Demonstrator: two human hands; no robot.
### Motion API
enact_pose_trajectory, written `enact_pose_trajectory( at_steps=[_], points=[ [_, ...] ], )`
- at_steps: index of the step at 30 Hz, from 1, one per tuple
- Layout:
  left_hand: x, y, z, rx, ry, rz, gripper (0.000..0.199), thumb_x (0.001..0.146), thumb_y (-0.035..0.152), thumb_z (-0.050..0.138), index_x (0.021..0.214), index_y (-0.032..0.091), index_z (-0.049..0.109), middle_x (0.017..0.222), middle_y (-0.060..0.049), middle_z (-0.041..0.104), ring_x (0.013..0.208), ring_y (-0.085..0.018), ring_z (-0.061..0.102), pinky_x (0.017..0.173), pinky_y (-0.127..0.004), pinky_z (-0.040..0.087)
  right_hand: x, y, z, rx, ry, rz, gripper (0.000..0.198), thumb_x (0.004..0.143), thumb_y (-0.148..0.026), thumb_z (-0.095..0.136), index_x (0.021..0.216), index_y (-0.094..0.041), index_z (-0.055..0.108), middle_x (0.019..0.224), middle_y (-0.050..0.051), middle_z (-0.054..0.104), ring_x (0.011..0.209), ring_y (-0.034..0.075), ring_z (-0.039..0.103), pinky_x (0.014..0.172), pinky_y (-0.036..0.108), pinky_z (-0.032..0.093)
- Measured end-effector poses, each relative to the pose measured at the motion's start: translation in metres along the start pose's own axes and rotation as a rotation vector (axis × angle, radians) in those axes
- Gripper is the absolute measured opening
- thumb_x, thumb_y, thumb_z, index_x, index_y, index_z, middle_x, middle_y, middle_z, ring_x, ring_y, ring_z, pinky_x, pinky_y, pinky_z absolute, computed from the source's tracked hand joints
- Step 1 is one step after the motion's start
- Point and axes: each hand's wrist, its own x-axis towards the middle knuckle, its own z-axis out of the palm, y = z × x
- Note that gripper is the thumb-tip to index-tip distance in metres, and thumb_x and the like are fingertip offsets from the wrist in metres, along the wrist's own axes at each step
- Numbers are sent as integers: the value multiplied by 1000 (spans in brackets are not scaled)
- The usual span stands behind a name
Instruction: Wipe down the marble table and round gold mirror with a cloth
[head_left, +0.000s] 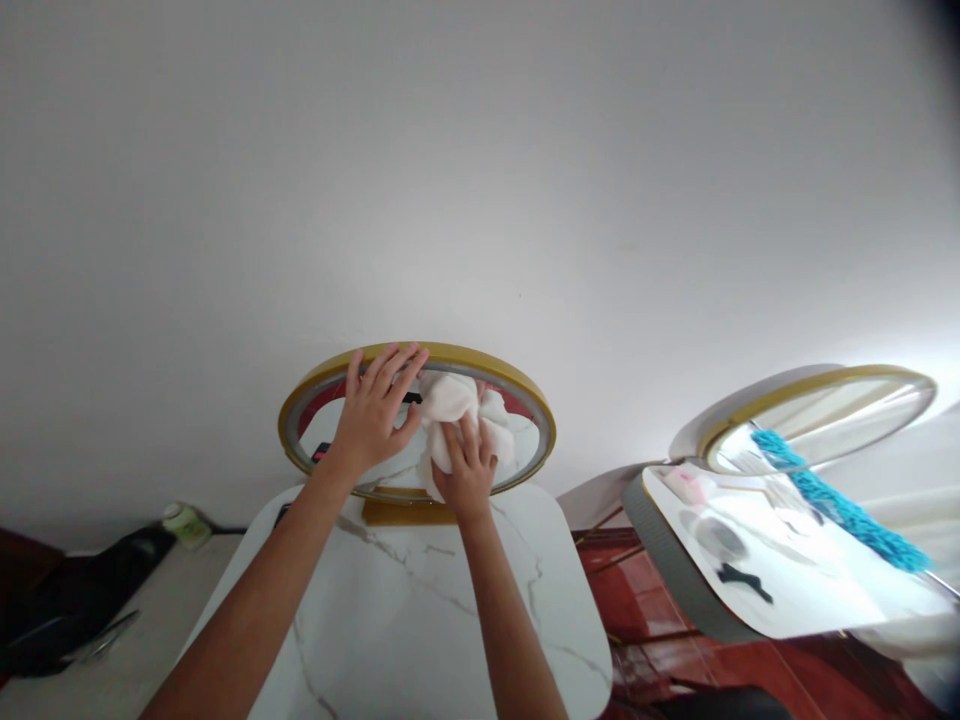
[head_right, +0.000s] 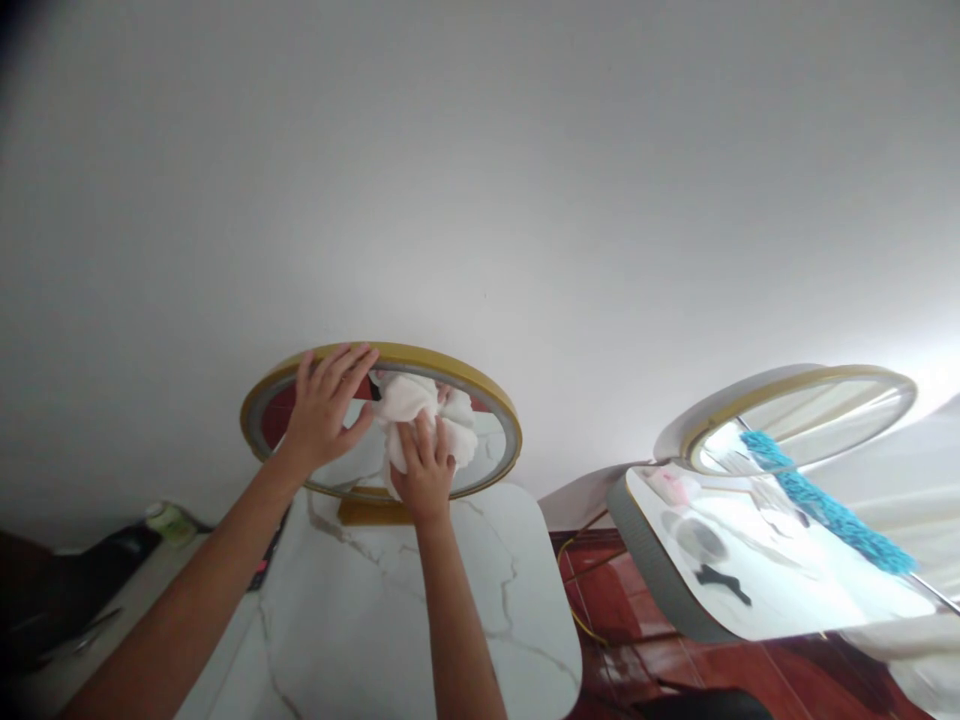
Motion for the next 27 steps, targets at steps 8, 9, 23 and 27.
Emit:
enact_pose_trajectory(
  at_steps=[8, 9, 23, 27],
  points=[
    [0, -8, 1, 36, -38, 25, 71, 79, 20, 47, 147, 26, 24, 148, -4, 37, 137, -26, 29, 116, -50, 9, 3, 3, -1, -35, -17, -48, 56, 79, -30, 59, 135, -31, 49, 142, 4, 46, 128, 30, 38, 78, 33, 45],
    [0, -7, 2, 36, -39, 25, 72, 79, 19, 47, 146, 27, 25, 148, -4, 37, 137, -26, 29, 116, -50, 9, 1, 11, -1, -44, 2, -21, 54, 80, -29, 59, 133, -31, 50, 141, 4, 47, 127, 31, 39, 78, 34, 45],
    [2, -3, 5, -1, -13, -20, 76, 74, 16, 47, 146, 29, 26, 146, -3, 40, 136, -27, 32, 115, -51, 9, -11, 44, 0, -41, 108, 67, 45, 81, -30, 58, 126, -25, 58, 134, 10, 53, 123, 33, 42, 85, 40, 44],
    [1, -4, 7, 9, -2, -23, 75, 74, 18, 47, 146, 27, 27, 145, -4, 40, 136, -27, 31, 115, -51, 8, 0, 10, 3, -15, -47, -23, 56, 80, -31, 57, 136, -31, 48, 142, 4, 46, 128, 31, 38, 75, 34, 46]
  ],
)
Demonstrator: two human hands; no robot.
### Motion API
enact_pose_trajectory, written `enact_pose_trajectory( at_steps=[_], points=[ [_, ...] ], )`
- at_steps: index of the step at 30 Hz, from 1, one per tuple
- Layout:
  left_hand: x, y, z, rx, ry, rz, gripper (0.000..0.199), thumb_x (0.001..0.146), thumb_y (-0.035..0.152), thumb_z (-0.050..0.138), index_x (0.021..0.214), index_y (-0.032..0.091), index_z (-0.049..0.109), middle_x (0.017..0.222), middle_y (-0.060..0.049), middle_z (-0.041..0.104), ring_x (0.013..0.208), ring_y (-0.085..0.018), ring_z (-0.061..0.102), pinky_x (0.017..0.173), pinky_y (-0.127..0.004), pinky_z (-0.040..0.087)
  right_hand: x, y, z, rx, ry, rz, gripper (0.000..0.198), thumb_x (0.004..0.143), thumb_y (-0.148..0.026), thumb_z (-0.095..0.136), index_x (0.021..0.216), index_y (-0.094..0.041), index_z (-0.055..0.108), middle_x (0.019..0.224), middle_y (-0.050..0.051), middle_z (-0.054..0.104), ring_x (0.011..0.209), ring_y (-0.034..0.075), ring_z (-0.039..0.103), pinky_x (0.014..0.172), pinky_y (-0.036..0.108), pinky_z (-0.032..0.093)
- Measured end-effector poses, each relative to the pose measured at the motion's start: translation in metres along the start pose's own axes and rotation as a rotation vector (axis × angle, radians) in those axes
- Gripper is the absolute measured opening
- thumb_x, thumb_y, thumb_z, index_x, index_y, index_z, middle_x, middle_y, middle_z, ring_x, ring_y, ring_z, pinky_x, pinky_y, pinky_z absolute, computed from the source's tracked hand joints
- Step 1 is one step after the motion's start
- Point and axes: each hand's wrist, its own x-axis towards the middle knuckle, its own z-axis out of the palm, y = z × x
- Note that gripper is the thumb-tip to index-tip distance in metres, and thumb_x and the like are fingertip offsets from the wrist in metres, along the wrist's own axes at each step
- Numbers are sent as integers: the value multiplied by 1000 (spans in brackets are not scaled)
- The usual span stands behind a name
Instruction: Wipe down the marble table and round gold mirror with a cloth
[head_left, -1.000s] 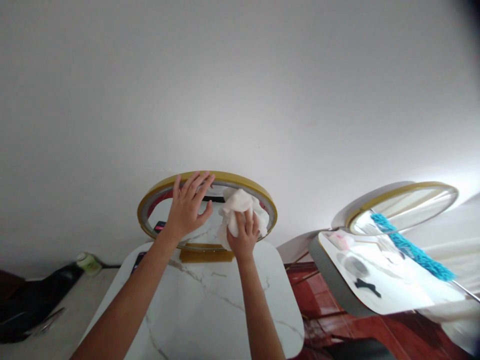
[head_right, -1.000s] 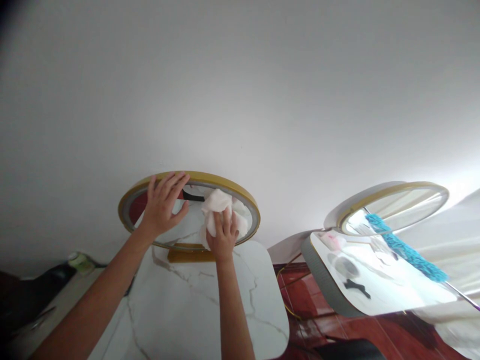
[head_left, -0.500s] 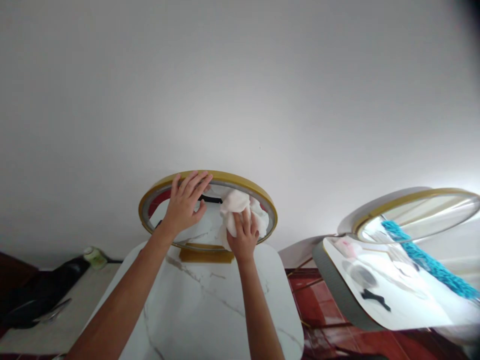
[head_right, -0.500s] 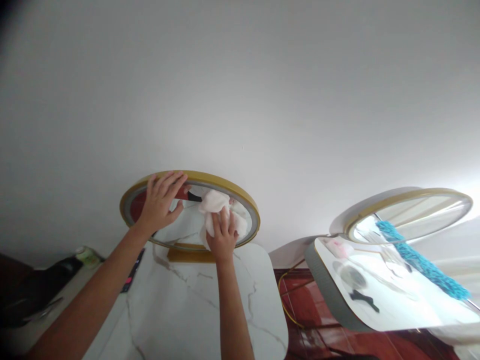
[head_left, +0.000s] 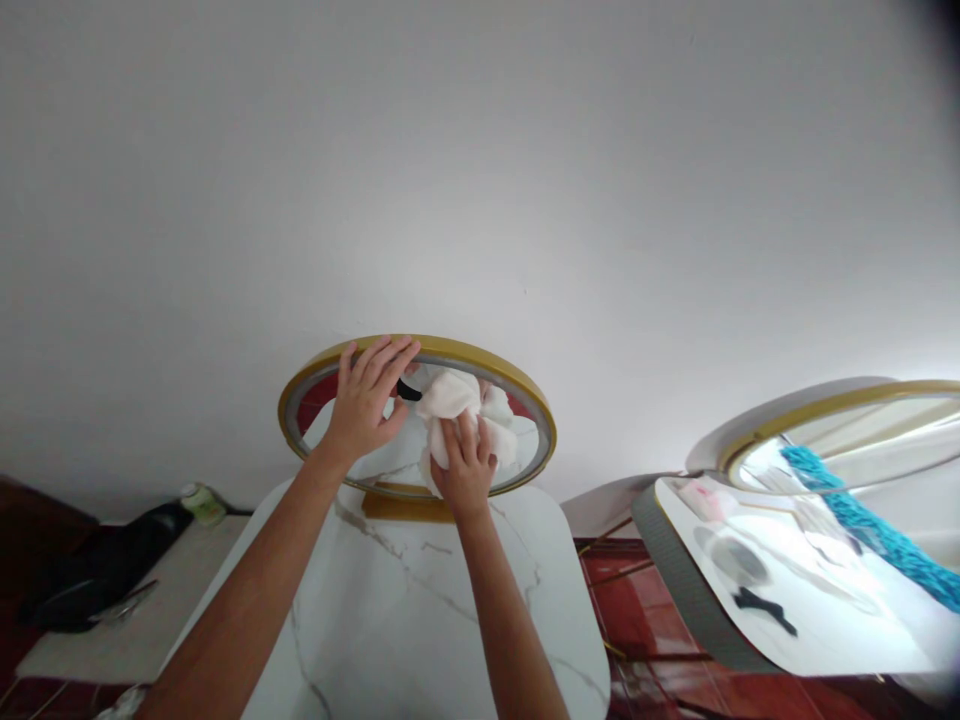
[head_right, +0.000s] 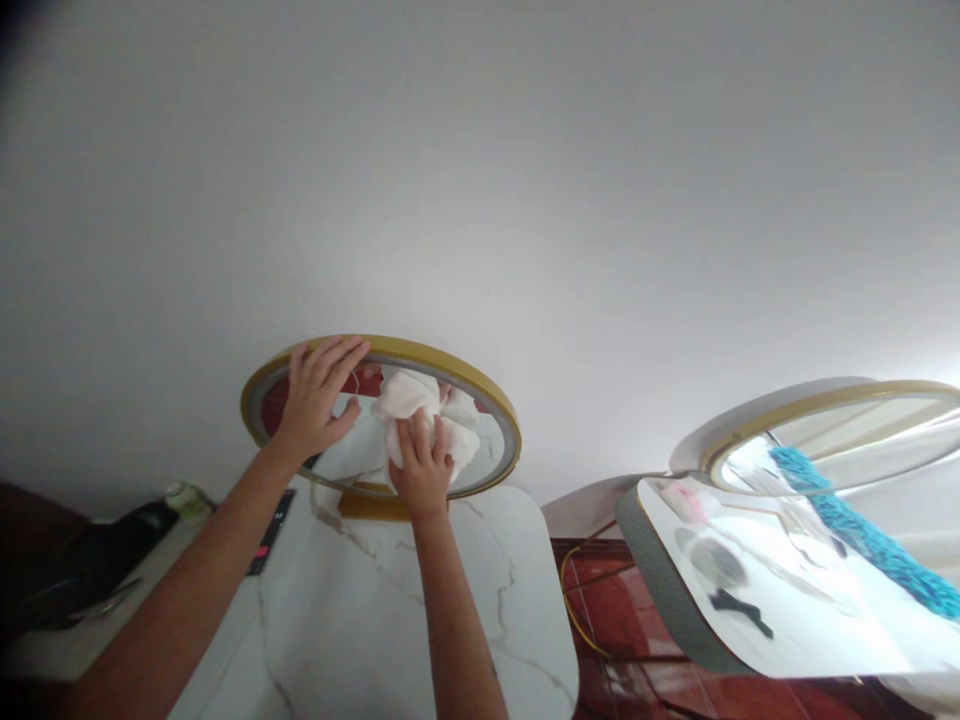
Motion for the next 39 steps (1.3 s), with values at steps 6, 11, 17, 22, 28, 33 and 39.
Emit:
enact_pose_trajectory(
  at_steps=[6, 11, 17, 22, 28, 33, 39],
  points=[
    [0, -2, 3, 0, 6, -6, 73, 74, 19, 46, 144, 27, 30, 145, -5, 41, 135, -27, 32, 114, -50, 9, 4, -10, 0, 7, -99, -93, 63, 80, -28, 55, 141, -33, 39, 148, 0, 37, 132, 30, 33, 72, 31, 48],
    [1, 2, 2, -17, 12, -9, 73, 73, 18, 46, 144, 28, 31, 144, -3, 41, 135, -26, 32, 115, -50, 10, -11, 23, 3, -44, 54, 19, 53, 80, -29, 57, 133, -28, 51, 140, 6, 48, 126, 32, 41, 80, 36, 46],
    [2, 6, 4, -25, 29, -26, 73, 72, 17, 47, 142, 28, 32, 143, -3, 43, 134, -26, 34, 114, -50, 10, -23, 60, 4, -32, 293, 195, 41, 82, -33, 61, 120, -20, 61, 128, 13, 56, 117, 33, 48, 93, 47, 42],
    [0, 5, 5, -28, 56, -49, 71, 72, 19, 47, 141, 27, 34, 141, -4, 44, 133, -27, 34, 114, -51, 10, -19, 41, 4, 31, 242, 194, 46, 82, -34, 58, 126, -22, 58, 131, 13, 53, 119, 34, 45, 92, 49, 41],
    [0, 6, 5, -28, 64, -53, 69, 72, 19, 47, 140, 26, 36, 141, -5, 45, 133, -26, 34, 114, -50, 10, -8, -5, 6, 63, 5, 40, 54, 81, -34, 57, 134, -29, 50, 140, 7, 47, 126, 34, 39, 77, 38, 46],
    [0, 5, 4, -35, 57, -55, 69, 72, 20, 47, 140, 26, 37, 141, -5, 45, 133, -26, 34, 114, -50, 10, -4, -13, 5, 49, -56, -22, 58, 80, -33, 57, 137, -32, 45, 144, 4, 43, 128, 32, 37, 76, 36, 46],
    [0, 1, -2, -58, 3, -25, 72, 71, 16, 45, 141, 28, 35, 143, -3, 44, 134, -26, 34, 113, -50, 13, -15, 17, 9, 14, 39, 24, 52, 80, -31, 58, 132, -29, 52, 138, 8, 49, 124, 33, 41, 81, 38, 44]
  ],
)
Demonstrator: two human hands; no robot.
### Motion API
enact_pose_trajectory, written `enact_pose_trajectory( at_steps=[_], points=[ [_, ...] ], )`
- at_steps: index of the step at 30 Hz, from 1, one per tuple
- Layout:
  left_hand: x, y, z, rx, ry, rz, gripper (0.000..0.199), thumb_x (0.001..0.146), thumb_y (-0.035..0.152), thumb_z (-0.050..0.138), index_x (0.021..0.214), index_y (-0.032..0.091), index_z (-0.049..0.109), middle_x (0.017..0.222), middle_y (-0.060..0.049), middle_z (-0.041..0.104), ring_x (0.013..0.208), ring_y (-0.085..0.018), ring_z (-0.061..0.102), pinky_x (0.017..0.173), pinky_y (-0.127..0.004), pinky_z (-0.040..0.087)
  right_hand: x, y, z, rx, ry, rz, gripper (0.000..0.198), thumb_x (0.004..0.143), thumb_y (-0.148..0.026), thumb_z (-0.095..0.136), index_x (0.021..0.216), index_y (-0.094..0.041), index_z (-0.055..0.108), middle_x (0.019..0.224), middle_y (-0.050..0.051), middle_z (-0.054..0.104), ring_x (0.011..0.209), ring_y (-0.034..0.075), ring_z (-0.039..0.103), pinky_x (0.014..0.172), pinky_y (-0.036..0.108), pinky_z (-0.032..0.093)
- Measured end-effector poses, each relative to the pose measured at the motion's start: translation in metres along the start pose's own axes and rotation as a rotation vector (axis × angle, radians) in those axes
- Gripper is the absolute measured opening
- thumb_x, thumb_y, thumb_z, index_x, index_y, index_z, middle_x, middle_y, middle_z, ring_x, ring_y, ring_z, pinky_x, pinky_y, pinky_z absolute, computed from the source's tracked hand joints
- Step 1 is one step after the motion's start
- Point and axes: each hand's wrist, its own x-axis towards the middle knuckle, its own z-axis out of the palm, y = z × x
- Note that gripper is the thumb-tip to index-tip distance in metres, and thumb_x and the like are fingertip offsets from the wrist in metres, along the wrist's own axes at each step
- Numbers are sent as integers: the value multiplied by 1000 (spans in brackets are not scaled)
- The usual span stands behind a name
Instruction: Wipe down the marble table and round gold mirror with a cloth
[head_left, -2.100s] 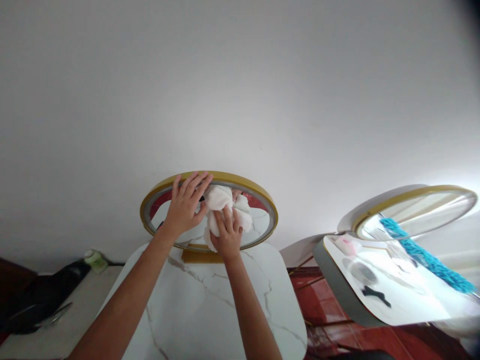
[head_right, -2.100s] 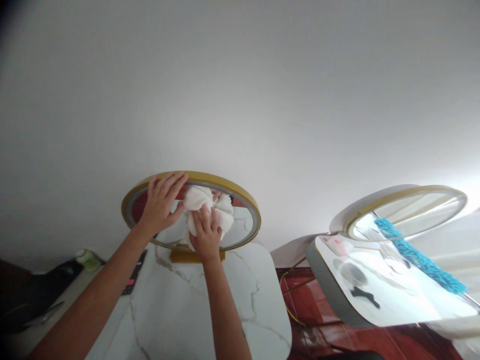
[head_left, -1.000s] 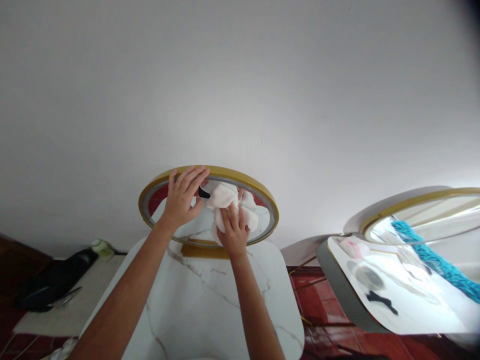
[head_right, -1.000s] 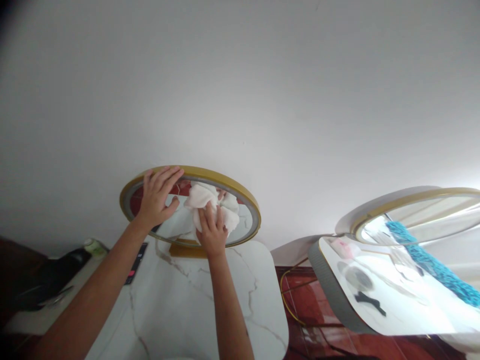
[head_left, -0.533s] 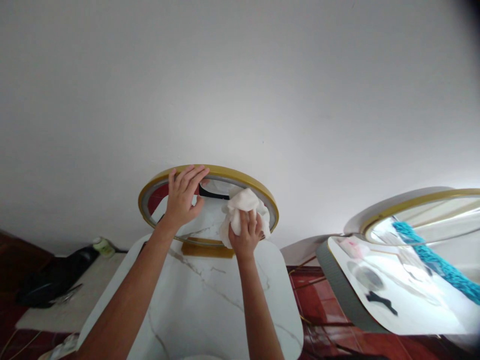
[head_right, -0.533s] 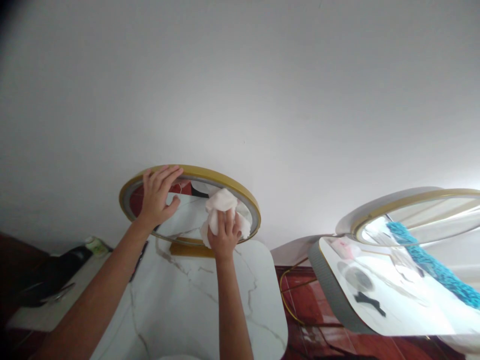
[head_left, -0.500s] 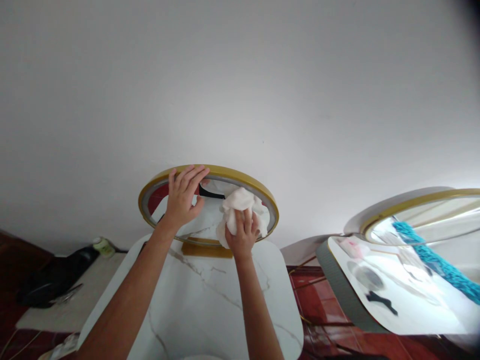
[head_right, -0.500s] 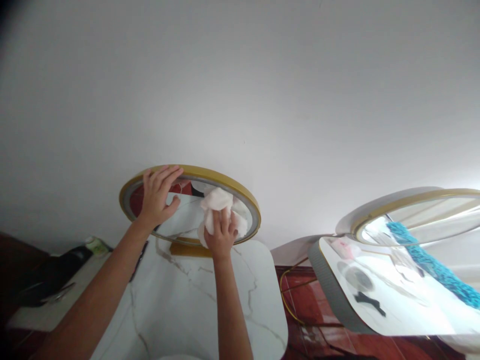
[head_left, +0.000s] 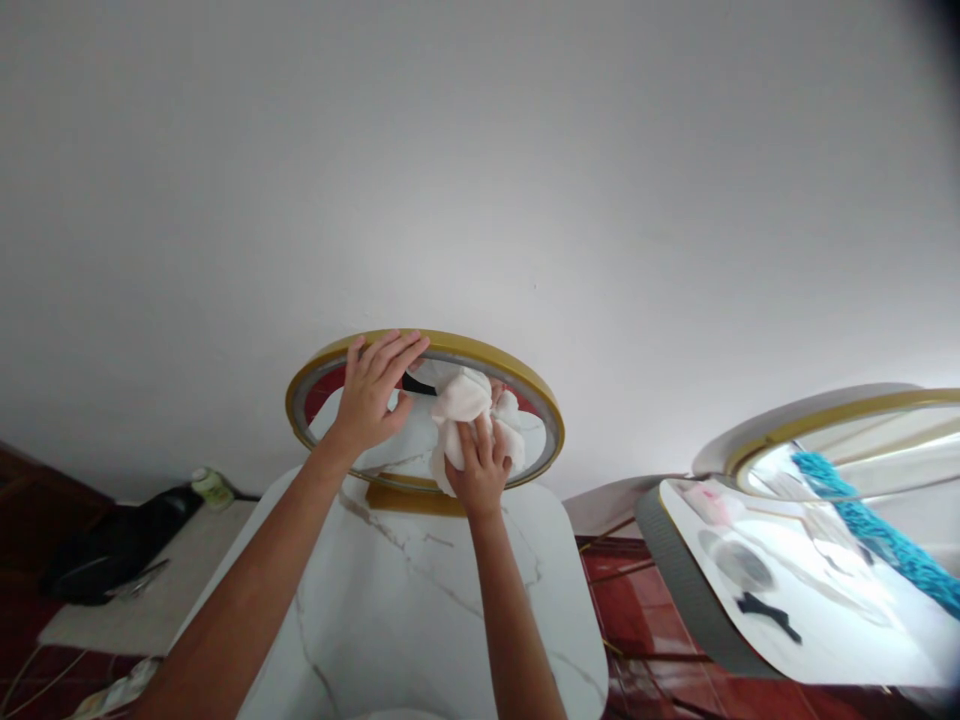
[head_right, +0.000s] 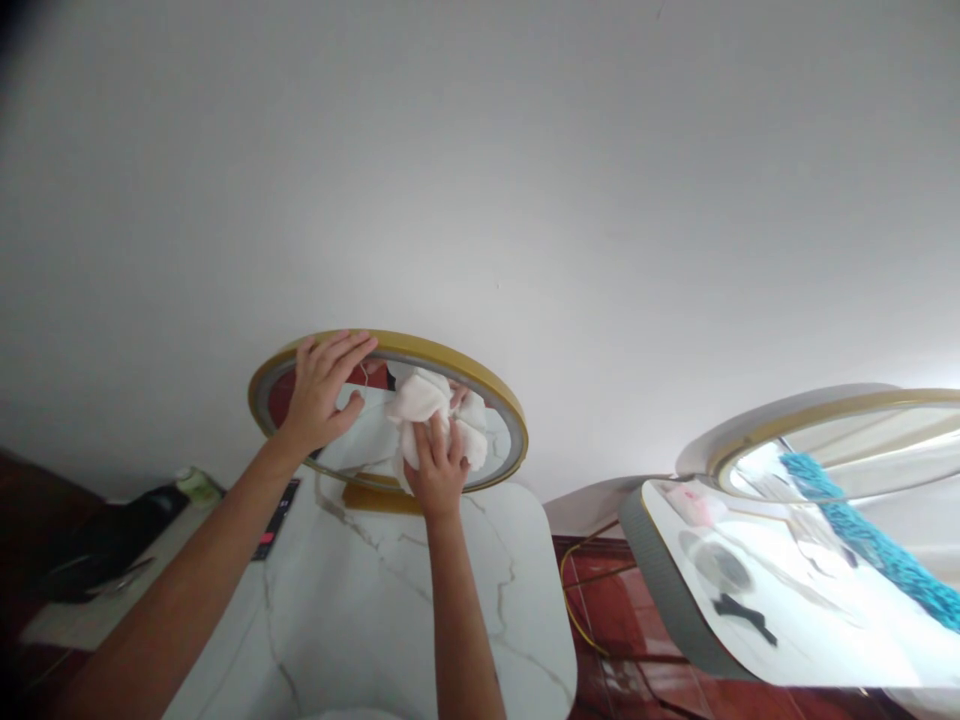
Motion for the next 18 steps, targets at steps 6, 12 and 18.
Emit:
enact_pose_trajectory(
  at_steps=[6, 12, 18],
  points=[
    [0, 1, 2, 2, 12, -10, 73, 71, 15, 45, 142, 29, 34, 142, -3, 44, 134, -26, 34, 113, -51, 12, -9, 24, 5, 60, 220, 164, 48, 81, -33, 57, 127, -21, 56, 130, 14, 52, 119, 34, 44, 92, 49, 40],
    [0, 3, 3, -5, 29, -14, 71, 71, 16, 45, 141, 28, 35, 142, -3, 44, 134, -26, 34, 114, -50, 11, 5, 1, -3, 74, 140, 126, 46, 82, -32, 57, 127, -24, 57, 132, 12, 52, 120, 35, 43, 91, 49, 40],
    [-1, -2, 3, -3, 47, 3, 69, 72, 17, 46, 140, 27, 37, 142, -3, 45, 134, -25, 34, 114, -48, 12, 20, -35, -4, 62, -70, -43, 57, 81, -34, 57, 136, -33, 46, 143, 4, 44, 126, 34, 36, 79, 40, 45]
  ],
)
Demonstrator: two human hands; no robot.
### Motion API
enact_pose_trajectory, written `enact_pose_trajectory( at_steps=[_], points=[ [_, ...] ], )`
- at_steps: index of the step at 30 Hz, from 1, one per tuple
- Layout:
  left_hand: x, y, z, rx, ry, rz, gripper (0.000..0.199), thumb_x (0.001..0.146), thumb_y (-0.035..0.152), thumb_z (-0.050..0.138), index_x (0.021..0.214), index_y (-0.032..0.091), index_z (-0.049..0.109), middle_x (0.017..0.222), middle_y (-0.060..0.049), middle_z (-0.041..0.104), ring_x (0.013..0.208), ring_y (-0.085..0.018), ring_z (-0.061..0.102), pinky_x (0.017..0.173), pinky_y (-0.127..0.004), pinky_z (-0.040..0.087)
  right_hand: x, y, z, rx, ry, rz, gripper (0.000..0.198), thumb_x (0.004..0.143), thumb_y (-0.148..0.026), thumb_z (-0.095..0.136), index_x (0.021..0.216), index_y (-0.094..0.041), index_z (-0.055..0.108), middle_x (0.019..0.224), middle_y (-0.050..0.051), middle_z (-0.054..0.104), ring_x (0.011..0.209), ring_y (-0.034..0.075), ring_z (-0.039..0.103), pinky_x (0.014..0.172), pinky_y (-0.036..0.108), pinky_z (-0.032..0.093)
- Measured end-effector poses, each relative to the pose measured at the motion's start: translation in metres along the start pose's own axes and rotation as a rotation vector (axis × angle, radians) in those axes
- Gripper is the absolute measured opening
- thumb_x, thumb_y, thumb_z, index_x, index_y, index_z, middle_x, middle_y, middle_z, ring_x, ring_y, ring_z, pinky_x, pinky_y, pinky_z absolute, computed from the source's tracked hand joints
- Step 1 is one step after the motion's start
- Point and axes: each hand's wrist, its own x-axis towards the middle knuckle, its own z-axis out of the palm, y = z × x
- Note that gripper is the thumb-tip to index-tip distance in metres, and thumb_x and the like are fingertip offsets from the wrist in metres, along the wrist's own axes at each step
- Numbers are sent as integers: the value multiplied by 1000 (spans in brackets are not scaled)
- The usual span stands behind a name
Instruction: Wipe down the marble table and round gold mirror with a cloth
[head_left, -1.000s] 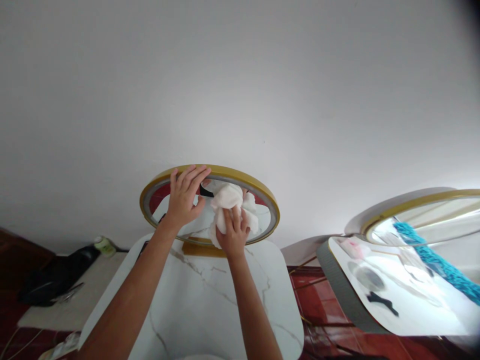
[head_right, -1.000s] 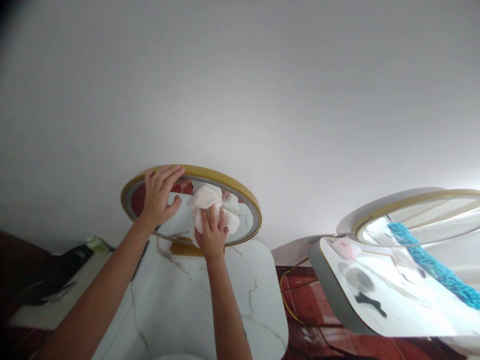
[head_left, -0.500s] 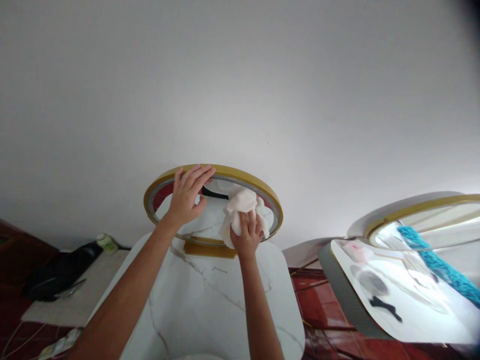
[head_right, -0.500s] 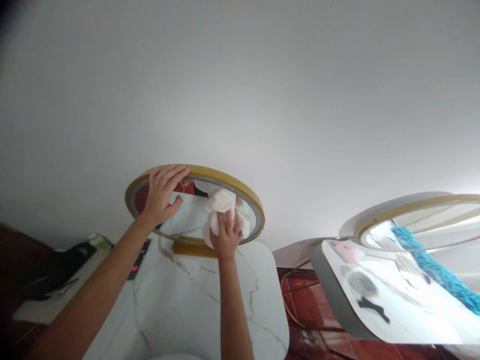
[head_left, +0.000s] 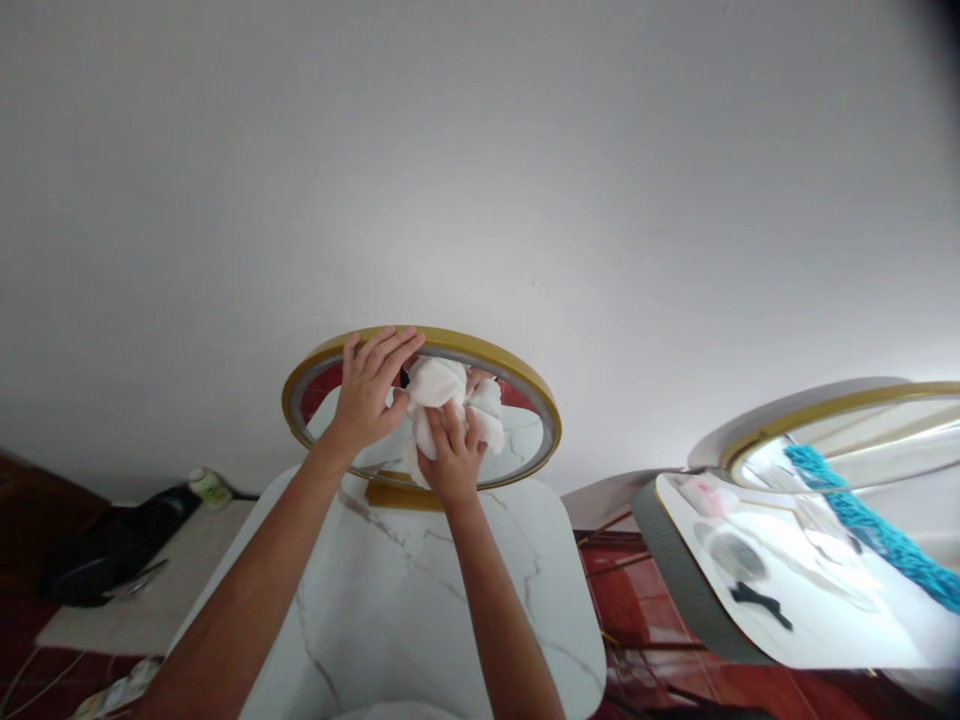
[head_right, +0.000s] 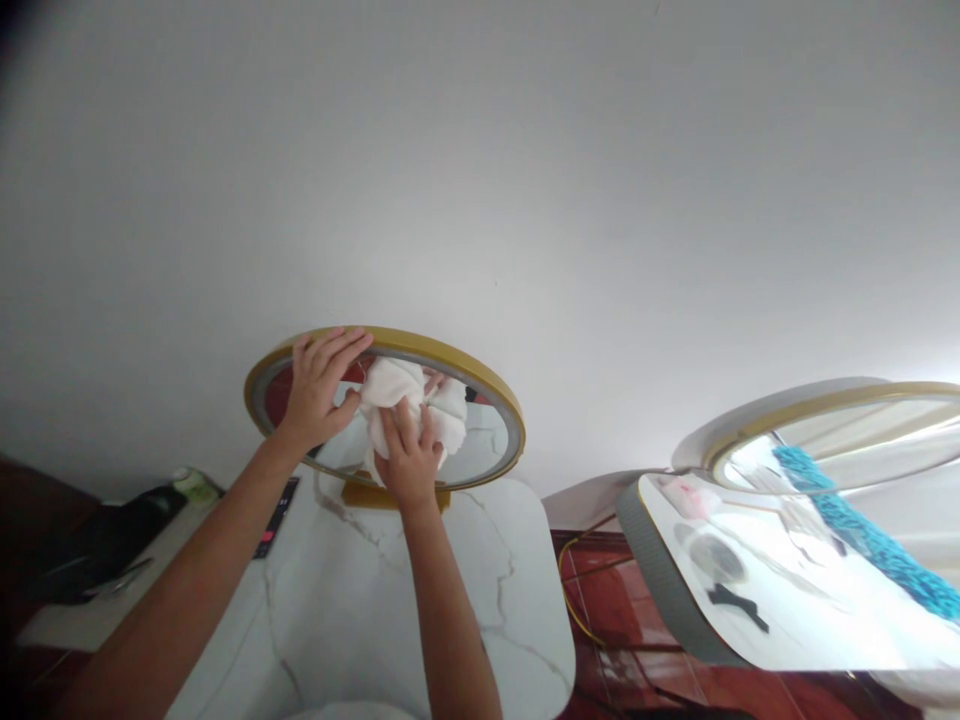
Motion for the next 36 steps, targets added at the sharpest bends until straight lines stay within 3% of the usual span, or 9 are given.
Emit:
enact_pose_trajectory(
  at_steps=[4, 12, 16, 20, 28, 31, 36],
  points=[
    [0, -1, 0, 0, -20, -15, 69, 72, 17, 45, 140, 27, 37, 142, -3, 44, 134, -25, 34, 113, -48, 12, 1, 4, -1, -34, -14, -41, 58, 80, -33, 57, 137, -33, 46, 145, 4, 42, 125, 33, 37, 77, 37, 45],
    [1, 1, 3, -27, -10, -19, 71, 70, 17, 46, 140, 29, 37, 141, -3, 46, 132, -26, 35, 113, -50, 12, -9, 57, -16, -50, 271, 179, 42, 82, -31, 58, 123, -23, 60, 130, 11, 55, 116, 31, 46, 93, 46, 39],
    [1, 0, 4, -33, 7, -9, 71, 71, 17, 48, 139, 30, 38, 140, -2, 46, 132, -26, 35, 113, -49, 12, -9, 68, -22, -36, 346, 210, 41, 81, -33, 60, 120, -20, 62, 127, 12, 55, 114, 30, 48, 94, 46, 40],
    [0, 1, 5, -35, 19, -14, 71, 70, 18, 48, 139, 30, 37, 140, -2, 46, 132, -26, 35, 113, -50, 12, -3, 52, -19, -5, 312, 157, 41, 80, -30, 59, 120, -21, 62, 127, 11, 57, 115, 31, 46, 95, 47, 39],
    [0, 2, 5, -32, 29, -11, 67, 73, 19, 48, 139, 28, 38, 140, -3, 46, 132, -26, 35, 113, -50, 12, 16, 4, -18, 2, 103, 32, 51, 80, -32, 57, 131, -31, 53, 137, 5, 51, 121, 31, 41, 83, 39, 42],
    [0, 1, 4, -37, 23, -11, 67, 73, 19, 48, 139, 29, 38, 140, -3, 46, 132, -26, 36, 113, -49, 13, 14, 9, -18, -13, 130, 48, 49, 80, -32, 58, 129, -31, 55, 136, 5, 52, 121, 30, 42, 82, 38, 42],
    [0, -1, 3, -37, 2, -11, 70, 72, 17, 47, 139, 31, 38, 140, -2, 47, 132, -26, 36, 112, -51, 13, -1, 40, -19, -31, 223, 140, 44, 81, -32, 57, 124, -26, 59, 131, 8, 56, 119, 31, 45, 88, 43, 41]
  ],
)
